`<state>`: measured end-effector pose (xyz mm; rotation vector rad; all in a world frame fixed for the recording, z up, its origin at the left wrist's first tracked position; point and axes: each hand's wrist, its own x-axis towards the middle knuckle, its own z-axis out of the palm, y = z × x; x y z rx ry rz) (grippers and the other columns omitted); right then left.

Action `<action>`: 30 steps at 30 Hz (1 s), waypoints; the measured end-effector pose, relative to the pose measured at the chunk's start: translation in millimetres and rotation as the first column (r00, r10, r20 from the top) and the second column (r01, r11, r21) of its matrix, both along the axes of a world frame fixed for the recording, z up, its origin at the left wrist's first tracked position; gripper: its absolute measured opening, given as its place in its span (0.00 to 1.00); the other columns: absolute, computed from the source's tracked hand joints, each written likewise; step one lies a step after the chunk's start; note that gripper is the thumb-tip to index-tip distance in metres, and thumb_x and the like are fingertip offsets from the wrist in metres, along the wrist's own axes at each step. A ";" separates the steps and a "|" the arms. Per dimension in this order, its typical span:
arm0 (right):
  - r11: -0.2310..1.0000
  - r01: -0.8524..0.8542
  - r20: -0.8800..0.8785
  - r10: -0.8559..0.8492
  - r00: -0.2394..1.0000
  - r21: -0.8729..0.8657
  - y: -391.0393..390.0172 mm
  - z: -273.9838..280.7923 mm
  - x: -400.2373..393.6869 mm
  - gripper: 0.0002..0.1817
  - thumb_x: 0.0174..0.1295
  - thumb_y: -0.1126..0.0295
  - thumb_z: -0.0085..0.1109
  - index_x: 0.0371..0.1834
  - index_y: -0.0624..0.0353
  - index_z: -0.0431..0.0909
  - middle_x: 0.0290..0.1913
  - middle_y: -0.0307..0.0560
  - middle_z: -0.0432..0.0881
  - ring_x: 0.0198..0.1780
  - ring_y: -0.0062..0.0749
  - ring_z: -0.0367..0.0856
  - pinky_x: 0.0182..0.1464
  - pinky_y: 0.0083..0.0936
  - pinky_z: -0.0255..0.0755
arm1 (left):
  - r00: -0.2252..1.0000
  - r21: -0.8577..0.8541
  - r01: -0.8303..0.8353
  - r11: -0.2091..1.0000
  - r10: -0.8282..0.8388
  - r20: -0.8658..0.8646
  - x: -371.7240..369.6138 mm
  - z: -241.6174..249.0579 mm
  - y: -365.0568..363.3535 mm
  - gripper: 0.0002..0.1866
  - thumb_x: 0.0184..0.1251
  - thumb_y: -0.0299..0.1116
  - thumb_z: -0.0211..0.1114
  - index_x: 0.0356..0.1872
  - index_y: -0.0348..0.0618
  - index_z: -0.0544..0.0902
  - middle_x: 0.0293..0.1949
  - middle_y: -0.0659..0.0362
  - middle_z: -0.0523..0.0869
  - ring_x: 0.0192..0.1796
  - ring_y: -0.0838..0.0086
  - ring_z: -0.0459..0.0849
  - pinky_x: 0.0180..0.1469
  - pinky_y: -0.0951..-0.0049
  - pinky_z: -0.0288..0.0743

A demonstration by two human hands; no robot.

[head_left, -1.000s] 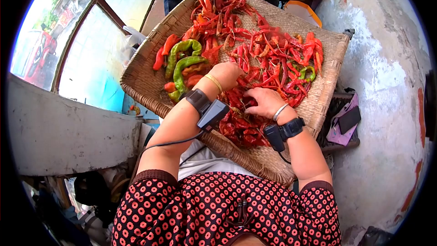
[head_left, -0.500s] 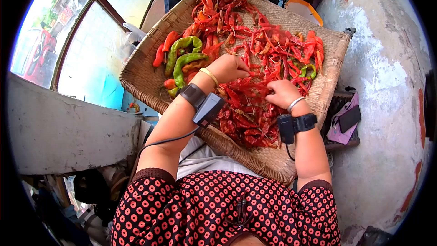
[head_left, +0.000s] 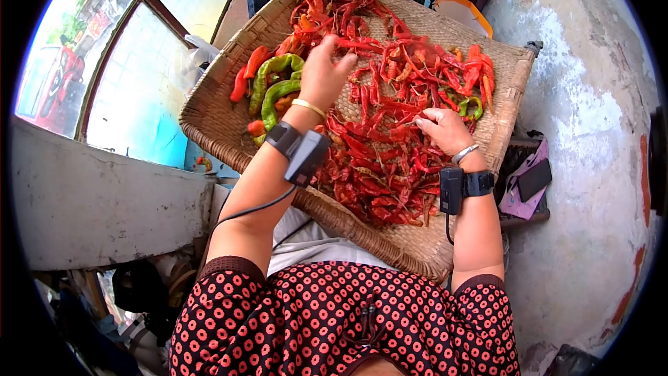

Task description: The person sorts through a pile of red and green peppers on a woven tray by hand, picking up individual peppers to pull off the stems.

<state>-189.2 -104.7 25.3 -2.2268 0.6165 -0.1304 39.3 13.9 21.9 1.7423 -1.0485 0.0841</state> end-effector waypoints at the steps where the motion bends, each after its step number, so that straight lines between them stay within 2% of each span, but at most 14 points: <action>1: 1.000 0.022 -0.030 -0.022 0.999 0.013 0.2 1.2 0.5 0.14 0.56 0.62 0.54 0.29 0.65 0.76 0.24 0.56 0.76 0.29 0.44 0.76 0.33 0.32 0.68 | 0.977 -0.002 0.087 0.996 -0.085 0.194 -4.9 -1.1 0.8 0.19 0.54 0.36 0.65 0.45 0.35 0.76 0.40 0.47 0.81 0.40 0.59 0.80 0.43 0.68 0.73; 3: 0.998 -0.010 0.009 0.010 1.000 0.062 2.0 1.8 0.1 0.13 0.56 0.63 0.54 0.30 0.64 0.76 0.23 0.50 0.76 0.27 0.36 0.76 0.31 0.30 0.67 | 0.884 0.197 0.455 0.868 -0.416 -0.213 -29.1 9.8 6.8 0.15 0.53 0.37 0.66 0.40 0.40 0.81 0.39 0.50 0.82 0.42 0.61 0.81 0.44 0.69 0.74; 5: 0.958 -0.067 -0.055 0.085 0.995 0.278 5.3 4.6 1.2 0.12 0.57 0.65 0.53 0.32 0.64 0.77 0.22 0.43 0.76 0.24 0.26 0.74 0.29 0.26 0.67 | 0.840 0.227 0.489 0.842 -0.525 0.138 -39.9 -6.4 1.8 0.14 0.55 0.39 0.64 0.39 0.41 0.81 0.35 0.51 0.83 0.37 0.63 0.82 0.40 0.69 0.74; 8: 0.941 -0.049 0.025 0.043 0.999 0.334 14.0 6.6 2.7 0.09 0.58 0.68 0.52 0.34 0.62 0.77 0.21 0.37 0.74 0.23 0.19 0.71 0.27 0.20 0.67 | 0.780 0.503 0.594 0.627 -0.603 -0.169 -43.4 -2.3 3.5 0.15 0.57 0.38 0.63 0.41 0.39 0.81 0.33 0.56 0.84 0.36 0.75 0.81 0.38 0.73 0.74; 12: 0.904 -0.067 0.117 0.020 0.993 0.422 10.3 -0.5 4.2 0.07 0.58 0.70 0.51 0.35 0.61 0.77 0.22 0.35 0.74 0.22 0.16 0.71 0.26 0.17 0.68 | 0.674 0.326 0.739 0.590 -0.658 -0.335 -42.1 -1.2 4.6 0.15 0.58 0.39 0.63 0.41 0.40 0.81 0.30 0.58 0.84 0.33 0.78 0.80 0.35 0.74 0.74; 14: 0.913 -0.067 0.106 0.026 0.994 0.404 7.4 -6.2 4.1 0.07 0.58 0.70 0.51 0.35 0.61 0.77 0.22 0.35 0.75 0.23 0.16 0.71 0.26 0.16 0.68 | 0.562 0.304 0.810 0.502 -0.514 -0.648 -45.9 7.3 6.0 0.14 0.58 0.39 0.62 0.39 0.40 0.81 0.25 0.60 0.83 0.28 0.80 0.79 0.32 0.76 0.73; 17: 0.924 -0.044 0.073 0.017 0.997 0.380 6.5 -6.3 4.0 0.08 0.59 0.71 0.51 0.38 0.61 0.77 0.23 0.34 0.75 0.22 0.15 0.71 0.26 0.15 0.67 | 0.595 0.475 0.798 0.371 -0.607 -0.526 -43.8 11.7 6.7 0.13 0.59 0.39 0.62 0.38 0.40 0.81 0.23 0.62 0.82 0.25 0.82 0.78 0.29 0.79 0.72; 20: 0.940 0.041 0.047 -0.060 0.997 0.340 7.9 -3.9 5.4 0.10 0.57 0.70 0.52 0.40 0.60 0.77 0.23 0.35 0.75 0.23 0.17 0.71 0.28 0.17 0.68 | 0.669 0.537 0.725 0.431 -0.628 -0.397 -33.4 1.7 6.0 0.12 0.59 0.38 0.61 0.37 0.40 0.82 0.21 0.64 0.81 0.24 0.82 0.77 0.28 0.79 0.71; 22: 0.947 0.105 0.044 -0.124 0.991 0.305 7.5 -6.7 5.3 0.11 0.55 0.70 0.55 0.39 0.60 0.78 0.22 0.38 0.76 0.23 0.20 0.73 0.29 0.19 0.69 | 0.781 0.459 0.623 0.634 -0.472 -0.408 -25.5 17.8 10.3 0.10 0.60 0.35 0.60 0.36 0.40 0.81 0.24 0.65 0.82 0.24 0.84 0.76 0.27 0.82 0.70; 23: 0.974 0.095 0.060 -0.109 0.992 0.206 5.5 -12.1 6.2 0.11 0.54 0.69 0.56 0.39 0.60 0.78 0.23 0.40 0.77 0.24 0.23 0.74 0.30 0.21 0.70 | 0.819 0.378 0.545 0.748 -0.379 -0.432 -19.6 21.6 10.3 0.11 0.60 0.35 0.60 0.38 0.38 0.80 0.27 0.64 0.83 0.25 0.84 0.76 0.27 0.82 0.71; 25: 0.991 0.084 0.076 -0.092 0.993 0.104 8.5 -13.7 8.5 0.12 0.53 0.68 0.57 0.40 0.60 0.78 0.24 0.43 0.78 0.25 0.26 0.76 0.32 0.22 0.71 | 0.806 -0.141 0.308 0.941 -0.337 -0.487 -5.6 15.1 3.1 0.14 0.61 0.35 0.59 0.43 0.35 0.77 0.32 0.63 0.82 0.26 0.85 0.76 0.27 0.82 0.71; 27: 0.999 -0.018 0.173 0.024 0.985 -0.032 23.8 -11.5 15.8 0.12 0.51 0.67 0.58 0.37 0.59 0.79 0.29 0.48 0.80 0.31 0.33 0.79 0.36 0.26 0.72 | 0.907 0.060 0.021 0.998 0.006 -0.421 3.5 17.2 4.4 0.17 0.60 0.34 0.61 0.47 0.34 0.74 0.35 0.58 0.82 0.32 0.81 0.77 0.32 0.79 0.73; 29: 0.979 -0.156 0.201 0.181 0.963 -0.133 34.8 -15.1 23.8 0.11 0.49 0.65 0.59 0.34 0.58 0.79 0.33 0.49 0.80 0.36 0.41 0.79 0.41 0.29 0.72 | 0.997 0.350 -0.026 0.936 0.002 0.071 14.9 3.6 6.6 0.21 0.55 0.38 0.63 0.46 0.35 0.73 0.36 0.43 0.80 0.32 0.57 0.81 0.34 0.65 0.74; 30: 0.953 -0.228 0.211 0.269 0.940 -0.199 40.9 -16.9 27.1 0.10 0.48 0.67 0.59 0.33 0.59 0.79 0.32 0.48 0.80 0.35 0.39 0.79 0.39 0.28 0.72 | 0.980 0.258 0.062 0.964 -0.108 0.166 7.3 1.6 10.9 0.18 0.53 0.38 0.63 0.42 0.39 0.77 0.34 0.43 0.80 0.32 0.52 0.79 0.36 0.61 0.73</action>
